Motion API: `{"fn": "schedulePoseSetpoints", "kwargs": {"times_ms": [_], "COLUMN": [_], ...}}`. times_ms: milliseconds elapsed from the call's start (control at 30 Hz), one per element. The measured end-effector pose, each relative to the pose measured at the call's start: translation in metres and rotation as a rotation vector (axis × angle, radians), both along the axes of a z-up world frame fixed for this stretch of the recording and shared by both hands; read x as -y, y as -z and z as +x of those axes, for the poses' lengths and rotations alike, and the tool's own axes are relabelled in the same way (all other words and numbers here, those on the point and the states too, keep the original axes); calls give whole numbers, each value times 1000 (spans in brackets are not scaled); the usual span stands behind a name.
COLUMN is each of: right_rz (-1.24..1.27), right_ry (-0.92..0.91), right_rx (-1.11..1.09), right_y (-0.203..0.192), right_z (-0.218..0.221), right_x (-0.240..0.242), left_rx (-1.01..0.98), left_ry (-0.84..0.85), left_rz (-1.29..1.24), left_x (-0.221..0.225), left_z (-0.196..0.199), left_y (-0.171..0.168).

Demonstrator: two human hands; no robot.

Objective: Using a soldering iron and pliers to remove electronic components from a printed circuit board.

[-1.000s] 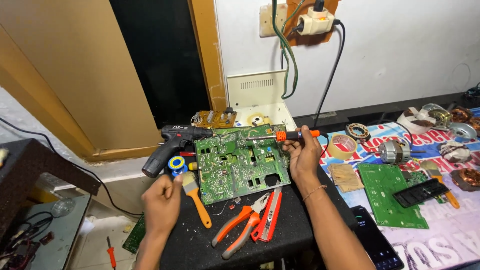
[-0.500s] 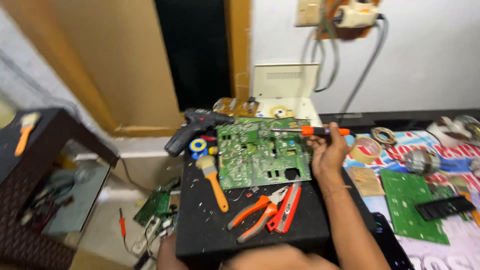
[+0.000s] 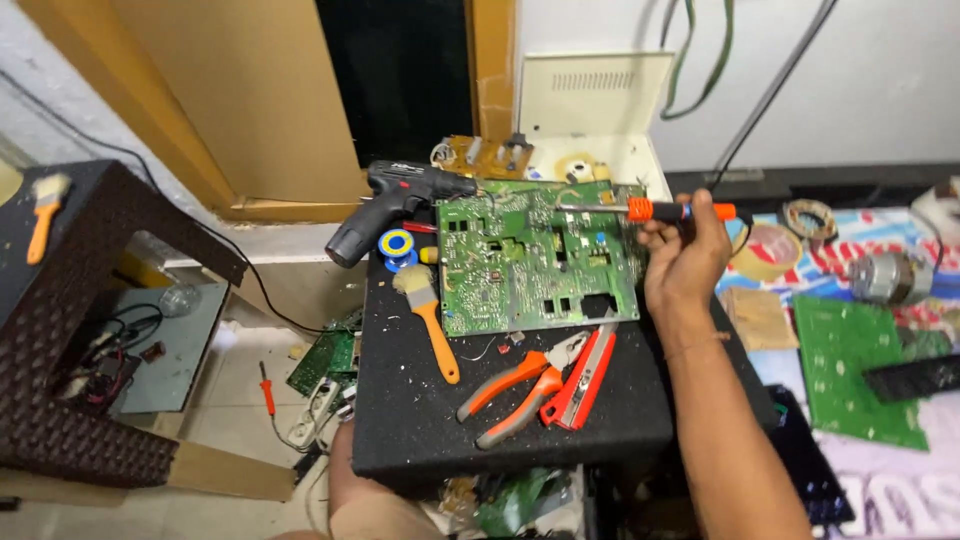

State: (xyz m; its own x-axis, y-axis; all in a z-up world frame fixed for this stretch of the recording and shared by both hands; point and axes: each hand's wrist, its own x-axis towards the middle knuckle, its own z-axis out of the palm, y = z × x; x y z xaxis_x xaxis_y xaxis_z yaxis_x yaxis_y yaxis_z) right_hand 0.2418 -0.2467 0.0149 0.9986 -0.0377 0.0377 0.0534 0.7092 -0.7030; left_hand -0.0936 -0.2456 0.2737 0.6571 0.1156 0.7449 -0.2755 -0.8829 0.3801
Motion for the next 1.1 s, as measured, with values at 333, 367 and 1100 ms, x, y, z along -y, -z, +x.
{"fn": "schedulePoseSetpoints", "kwargs": {"times_ms": [333, 367, 1100], "right_rz": [9, 12, -35], "right_ry": [-10, -15, -81], "right_rx": [-14, -8, 0], "right_y": [-1, -1, 2], "right_z": [-5, -5, -1], "right_x": [3, 3, 6], "left_rx": [-244, -238, -545], "left_ry": [28, 23, -190], "left_rz": [87, 89, 308], "left_x": [-153, -159, -189], "left_z": [14, 17, 57], "left_y": [155, 172, 275]}}
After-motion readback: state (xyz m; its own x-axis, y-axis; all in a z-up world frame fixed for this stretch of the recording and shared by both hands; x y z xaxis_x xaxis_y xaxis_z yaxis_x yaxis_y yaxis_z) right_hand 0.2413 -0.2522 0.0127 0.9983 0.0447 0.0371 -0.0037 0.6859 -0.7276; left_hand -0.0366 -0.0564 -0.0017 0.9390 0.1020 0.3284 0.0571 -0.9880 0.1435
